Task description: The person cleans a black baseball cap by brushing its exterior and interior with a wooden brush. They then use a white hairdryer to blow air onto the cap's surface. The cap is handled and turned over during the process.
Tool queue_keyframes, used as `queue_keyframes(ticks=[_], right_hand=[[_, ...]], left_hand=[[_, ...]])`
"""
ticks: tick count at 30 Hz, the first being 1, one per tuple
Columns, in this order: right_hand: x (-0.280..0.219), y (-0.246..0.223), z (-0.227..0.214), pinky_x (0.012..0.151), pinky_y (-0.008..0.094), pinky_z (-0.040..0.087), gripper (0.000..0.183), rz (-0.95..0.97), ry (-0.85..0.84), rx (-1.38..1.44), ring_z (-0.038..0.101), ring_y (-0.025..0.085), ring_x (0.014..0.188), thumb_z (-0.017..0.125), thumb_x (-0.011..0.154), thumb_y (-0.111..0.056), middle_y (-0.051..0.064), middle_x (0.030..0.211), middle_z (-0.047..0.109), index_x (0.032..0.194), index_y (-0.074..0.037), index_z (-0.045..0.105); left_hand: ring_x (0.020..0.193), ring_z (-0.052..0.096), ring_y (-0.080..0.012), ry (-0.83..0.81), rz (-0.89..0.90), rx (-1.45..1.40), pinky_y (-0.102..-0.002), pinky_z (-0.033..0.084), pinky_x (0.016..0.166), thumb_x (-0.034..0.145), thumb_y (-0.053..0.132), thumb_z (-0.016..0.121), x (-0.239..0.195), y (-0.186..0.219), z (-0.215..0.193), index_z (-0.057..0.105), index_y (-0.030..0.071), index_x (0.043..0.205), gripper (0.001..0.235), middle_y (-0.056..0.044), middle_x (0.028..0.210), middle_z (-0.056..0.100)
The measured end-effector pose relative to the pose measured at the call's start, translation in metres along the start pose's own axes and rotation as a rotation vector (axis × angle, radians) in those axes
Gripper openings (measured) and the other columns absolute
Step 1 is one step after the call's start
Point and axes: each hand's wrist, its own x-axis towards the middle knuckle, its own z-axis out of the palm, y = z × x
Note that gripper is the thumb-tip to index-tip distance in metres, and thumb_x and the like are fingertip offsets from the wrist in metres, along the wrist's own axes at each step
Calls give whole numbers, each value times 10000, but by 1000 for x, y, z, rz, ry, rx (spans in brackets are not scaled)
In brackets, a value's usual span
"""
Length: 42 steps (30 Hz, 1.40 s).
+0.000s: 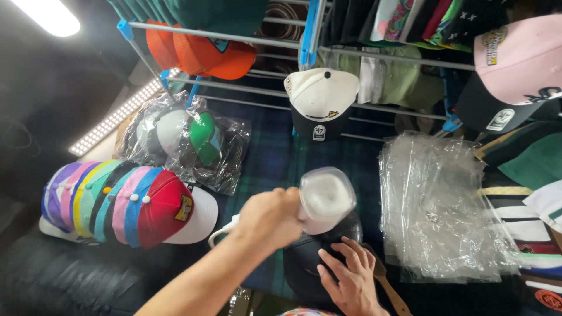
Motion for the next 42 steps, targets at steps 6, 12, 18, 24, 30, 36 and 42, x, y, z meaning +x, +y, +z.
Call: queue_keyframes(ticks=[6, 12, 18, 24, 30, 36, 42], right_hand=[[23, 0, -12, 965, 425, 425, 203, -89, 81, -3, 623, 236, 1132, 747, 876, -282, -34, 1088, 635, 1076, -252, 765], [48, 27, 16, 1099, 565, 381, 572, 210, -62, 5, 441, 367, 1411, 630, 904, -537, 122, 1417, 512, 1373, -209, 636], [55, 23, 8, 1196, 558, 309, 646, 237, -188, 98, 312, 417, 1513, 520, 962, -502, 202, 1609, 403, 1498, -142, 523], [53, 25, 11, 1200, 546, 310, 649, 247, -187, 72, 304, 407, 1523, 512, 959, -509, 188, 1624, 399, 1507, -159, 515], [51, 26, 11, 1208, 540, 305, 643, 236, -174, 91, 313, 403, 1520, 526, 960, -488, 197, 1618, 405, 1499, -138, 524], [49, 23, 9, 1192, 548, 316, 648, 266, -196, 103, 289, 383, 1537, 536, 949, -484, 170, 1632, 390, 1507, -158, 513], [53, 20, 8, 1206, 542, 319, 631, 211, -154, 81, 322, 393, 1524, 535, 963, -472, 194, 1600, 428, 1486, -120, 535]], left_hand=[[936, 712, -426, -67, -96, -102, -489, 573, 767, 776, 266, 484, 27, 23, -39, 738, 107, 1026, 390, -143, 1000, 762], [553, 520, -229, -257, -361, -460, -360, 418, 490, 746, 149, 563, 56, -51, -46, 601, 91, 905, 174, -80, 881, 602], [505, 503, -287, -87, -621, -1219, -412, 421, 401, 659, 92, 701, 32, -148, 106, 594, 32, 879, 253, -144, 651, 472], [493, 533, -255, -85, -890, -1349, -374, 440, 522, 765, 135, 673, -51, -108, 126, 632, -21, 1161, 428, -181, 672, 556], [438, 469, -244, 2, -741, -1409, -367, 380, 464, 771, 102, 644, -16, -124, 142, 574, 7, 943, 209, -151, 643, 481], [522, 480, -232, -189, -828, -1433, -342, 409, 537, 808, 104, 654, -44, -123, 126, 603, 21, 1203, 407, -174, 714, 511], [595, 454, -215, -96, -619, -1381, -335, 376, 460, 760, 43, 637, 5, -138, 109, 572, 12, 991, 242, -118, 722, 432]])
